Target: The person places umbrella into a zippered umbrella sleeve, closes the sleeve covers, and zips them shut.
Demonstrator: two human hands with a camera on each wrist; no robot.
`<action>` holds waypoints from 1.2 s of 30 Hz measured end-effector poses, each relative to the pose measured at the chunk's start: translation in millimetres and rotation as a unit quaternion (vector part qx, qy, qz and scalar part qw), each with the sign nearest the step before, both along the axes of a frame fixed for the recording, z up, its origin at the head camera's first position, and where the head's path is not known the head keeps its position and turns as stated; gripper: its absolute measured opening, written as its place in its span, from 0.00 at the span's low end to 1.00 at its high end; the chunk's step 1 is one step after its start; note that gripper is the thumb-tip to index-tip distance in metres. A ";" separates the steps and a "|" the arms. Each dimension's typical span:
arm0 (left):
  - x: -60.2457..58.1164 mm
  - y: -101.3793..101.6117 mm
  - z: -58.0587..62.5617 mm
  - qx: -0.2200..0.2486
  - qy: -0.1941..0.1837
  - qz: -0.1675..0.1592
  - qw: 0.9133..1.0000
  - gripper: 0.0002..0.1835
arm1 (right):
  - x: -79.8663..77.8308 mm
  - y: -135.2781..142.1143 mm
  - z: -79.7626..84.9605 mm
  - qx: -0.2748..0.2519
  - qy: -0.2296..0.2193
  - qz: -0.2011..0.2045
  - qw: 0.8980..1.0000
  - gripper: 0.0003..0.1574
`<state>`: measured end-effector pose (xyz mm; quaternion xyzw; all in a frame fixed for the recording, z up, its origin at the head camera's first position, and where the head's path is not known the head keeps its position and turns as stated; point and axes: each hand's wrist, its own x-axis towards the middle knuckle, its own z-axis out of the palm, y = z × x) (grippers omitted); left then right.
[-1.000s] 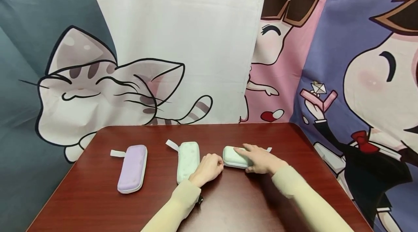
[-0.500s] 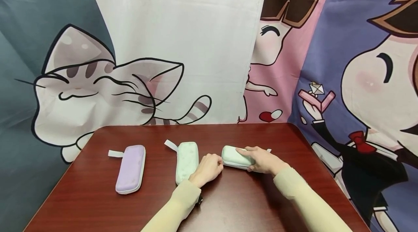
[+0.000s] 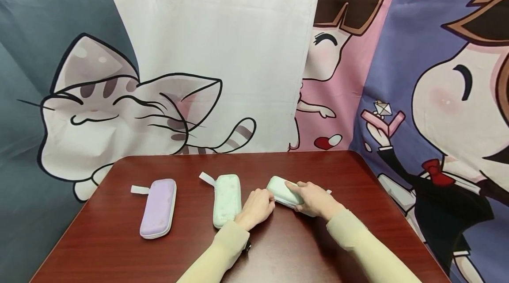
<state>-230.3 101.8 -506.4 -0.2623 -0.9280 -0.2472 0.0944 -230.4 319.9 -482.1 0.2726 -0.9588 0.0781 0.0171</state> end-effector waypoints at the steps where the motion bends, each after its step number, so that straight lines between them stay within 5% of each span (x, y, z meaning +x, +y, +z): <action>1: 0.0 -0.3 0.1 0.001 -0.003 -0.002 1.000 0.15 | 0.6 -3.6 -0.1 0.002 0.007 0.000 1.000 0.50; 8: 0.1 -2.7 1.2 0.007 -0.032 -0.007 0.999 0.13 | 0.9 -27.6 -0.9 0.009 0.065 -0.003 0.998 0.48; 19: -3.4 -8.2 -1.3 0.011 -0.044 -0.015 0.999 0.15 | 2.9 -41.1 -6.2 0.026 0.076 -0.048 0.996 0.47; 23: -4.5 -7.5 -0.2 0.015 -0.072 -0.028 0.997 0.15 | 2.0 -27.9 1.8 0.032 0.042 0.002 0.999 0.45; 28: -4.1 -7.4 0.3 0.022 -0.076 -0.036 0.996 0.16 | -6.7 -9.4 19.5 0.011 -0.002 0.084 0.996 0.27; 32: -4.6 -7.9 -1.0 0.021 -0.075 -0.036 0.996 0.16 | -10.8 -3.9 28.9 0.086 0.035 0.141 0.986 0.43; 36: -6.2 -7.8 -1.6 0.016 -0.068 -0.036 0.997 0.15 | -14.5 -6.3 31.1 0.170 0.111 0.205 0.957 0.52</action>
